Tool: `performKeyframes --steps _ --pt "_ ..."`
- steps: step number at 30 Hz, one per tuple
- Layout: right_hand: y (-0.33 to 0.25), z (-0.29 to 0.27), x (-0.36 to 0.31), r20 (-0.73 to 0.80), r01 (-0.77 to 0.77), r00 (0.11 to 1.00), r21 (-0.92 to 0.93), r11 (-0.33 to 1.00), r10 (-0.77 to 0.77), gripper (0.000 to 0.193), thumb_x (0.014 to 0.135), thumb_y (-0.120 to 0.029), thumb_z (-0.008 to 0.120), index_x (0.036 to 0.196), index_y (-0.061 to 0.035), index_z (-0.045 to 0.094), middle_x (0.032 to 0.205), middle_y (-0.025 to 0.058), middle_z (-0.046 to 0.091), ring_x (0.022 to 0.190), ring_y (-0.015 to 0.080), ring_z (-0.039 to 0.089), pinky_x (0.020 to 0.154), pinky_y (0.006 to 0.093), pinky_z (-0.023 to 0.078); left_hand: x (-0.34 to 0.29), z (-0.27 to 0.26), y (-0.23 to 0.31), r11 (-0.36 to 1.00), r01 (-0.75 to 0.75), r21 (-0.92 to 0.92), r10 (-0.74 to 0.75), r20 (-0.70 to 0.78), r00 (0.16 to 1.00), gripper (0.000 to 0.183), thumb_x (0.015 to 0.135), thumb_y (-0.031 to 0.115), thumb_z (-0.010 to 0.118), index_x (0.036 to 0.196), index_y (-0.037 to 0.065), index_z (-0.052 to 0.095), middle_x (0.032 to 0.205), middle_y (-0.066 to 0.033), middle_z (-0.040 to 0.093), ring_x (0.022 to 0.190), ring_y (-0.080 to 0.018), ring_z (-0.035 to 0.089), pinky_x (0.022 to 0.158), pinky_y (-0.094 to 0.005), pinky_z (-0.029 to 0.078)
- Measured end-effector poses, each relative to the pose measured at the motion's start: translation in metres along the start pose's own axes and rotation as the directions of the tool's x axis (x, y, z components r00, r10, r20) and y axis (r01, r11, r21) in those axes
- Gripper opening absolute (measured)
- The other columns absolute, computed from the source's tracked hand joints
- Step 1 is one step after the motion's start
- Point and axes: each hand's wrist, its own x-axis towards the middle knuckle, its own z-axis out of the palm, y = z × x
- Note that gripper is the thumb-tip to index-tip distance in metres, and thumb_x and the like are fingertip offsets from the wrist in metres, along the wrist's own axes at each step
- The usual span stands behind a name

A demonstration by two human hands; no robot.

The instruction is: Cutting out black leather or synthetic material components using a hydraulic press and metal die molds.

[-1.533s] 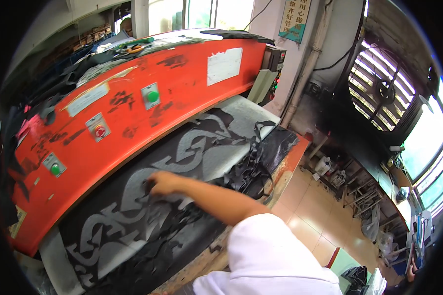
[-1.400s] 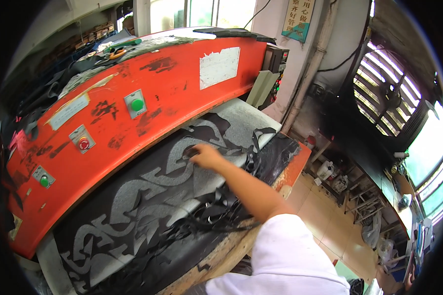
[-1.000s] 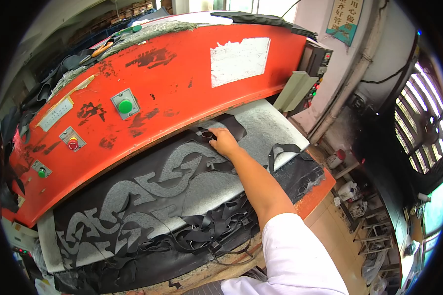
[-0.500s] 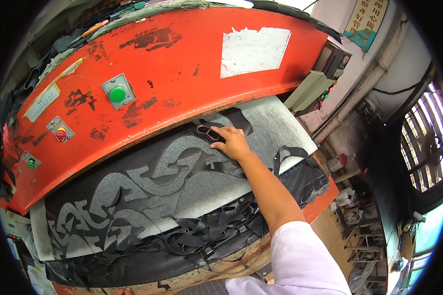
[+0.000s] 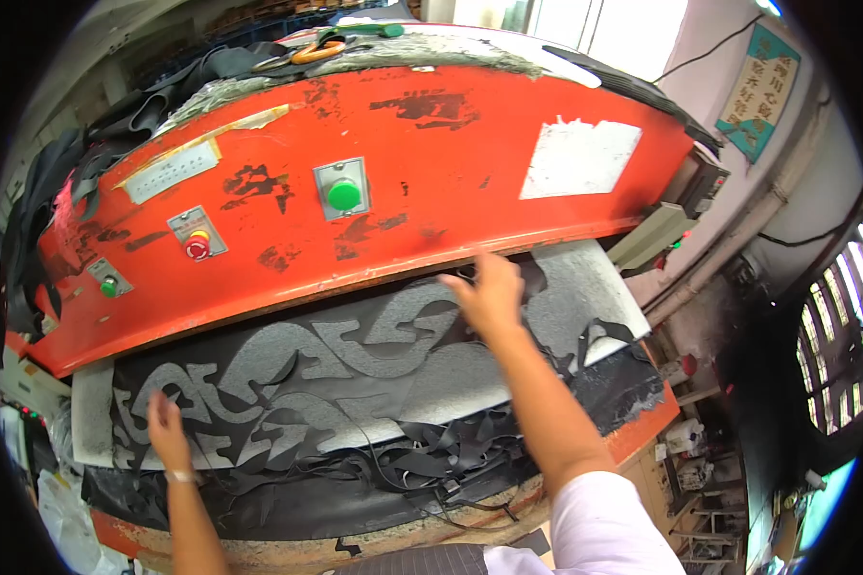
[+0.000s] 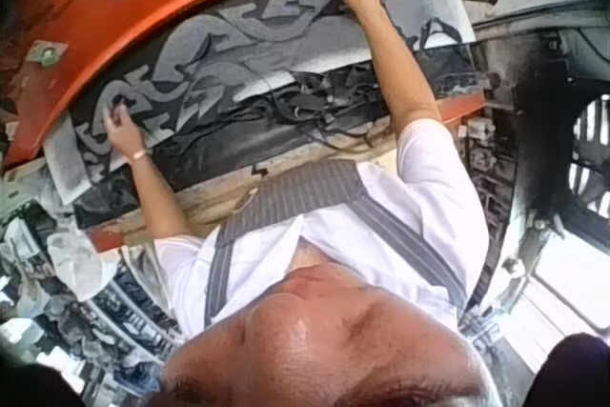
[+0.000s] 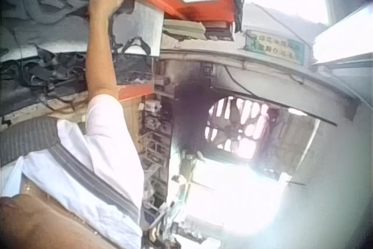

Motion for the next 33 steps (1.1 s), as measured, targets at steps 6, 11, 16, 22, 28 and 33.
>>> performKeyframes --steps 6,11,16,22,28,33 --pt "-0.15 0.031 0.025 -0.305 0.295 0.938 0.447 0.844 -0.167 0.047 0.087 -0.039 0.066 0.113 -0.0058 0.045 0.083 0.0123 0.064 0.077 0.0362 0.064 0.066 0.0457 0.048 0.16 0.027 0.034 0.878 -0.168 0.448 0.368 -0.409 0.835 0.071 0.094 0.016 0.054 0.148 -0.008 0.015 0.157 -0.0232 0.015 0.146 -0.0302 0.019 0.117 -0.0365 0.016" --pt "-0.136 0.027 -0.007 -0.264 0.177 0.964 0.51 0.842 -0.042 0.046 0.088 -0.037 0.065 0.116 -0.0059 0.046 0.077 0.0131 0.064 0.073 0.036 0.064 0.064 0.0466 0.048 0.126 0.006 0.044 0.965 -0.255 0.067 0.26 -0.066 0.963 0.067 0.093 0.009 0.05 0.151 0.001 0.017 0.157 -0.0181 0.021 0.145 -0.0256 0.023 0.116 -0.0359 0.018" --pt "-0.095 0.022 -0.083 -0.084 0.115 0.993 0.431 0.895 -0.087 0.042 0.088 -0.039 0.064 0.112 -0.0063 0.053 0.074 0.0142 0.064 0.072 0.0372 0.064 0.063 0.0458 0.048 -0.061 0.007 0.087 0.986 -0.1 0.133 0.017 0.516 0.857 0.018 0.086 0.015 0.063 0.095 0.001 0.068 0.097 -0.0137 0.069 0.091 -0.0199 0.064 0.081 -0.032 0.049" --pt "-0.038 0.025 -0.113 0.079 0.055 0.993 0.323 0.945 -0.085 0.03 0.091 -0.037 0.06 0.093 -0.007 0.062 0.082 0.0216 0.066 0.08 0.0428 0.063 0.067 0.0489 0.05 -0.265 0.01 0.114 0.943 -0.332 -0.026 0.238 0.752 0.615 0.033 0.091 0.03 0.057 0.077 0.002 0.069 0.074 -0.0183 0.065 0.067 -0.0345 0.061 0.061 -0.0434 0.046" --pt "0.042 0.006 -0.059 -0.049 -0.005 0.999 -0.08 0.997 0.001 0.039 0.098 -0.037 0.046 0.089 -0.0018 0.059 0.092 0.0246 0.063 0.09 0.0435 0.06 0.079 0.0522 0.047 -0.289 0.023 0.138 0.919 -0.341 0.199 0.156 0.611 0.776 0.006 0.07 0.015 0.072 0.067 0.01 0.072 0.067 -0.0055 0.066 0.061 -0.0237 0.063 0.058 -0.0338 0.05" --pt "0.059 0.011 -0.007 0.02 -0.073 0.996 -0.345 0.936 0.085 0.046 0.096 -0.044 0.048 0.103 -0.0008 0.06 0.111 0.0199 0.061 0.11 0.0373 0.056 0.09 0.0475 0.049 -0.294 0.029 0.131 0.887 -0.39 0.245 0.181 0.595 0.783 0.007 0.068 0.019 0.074 0.064 0.014 0.07 0.068 0.0004 0.066 0.061 -0.0192 0.061 0.054 -0.0304 0.049"
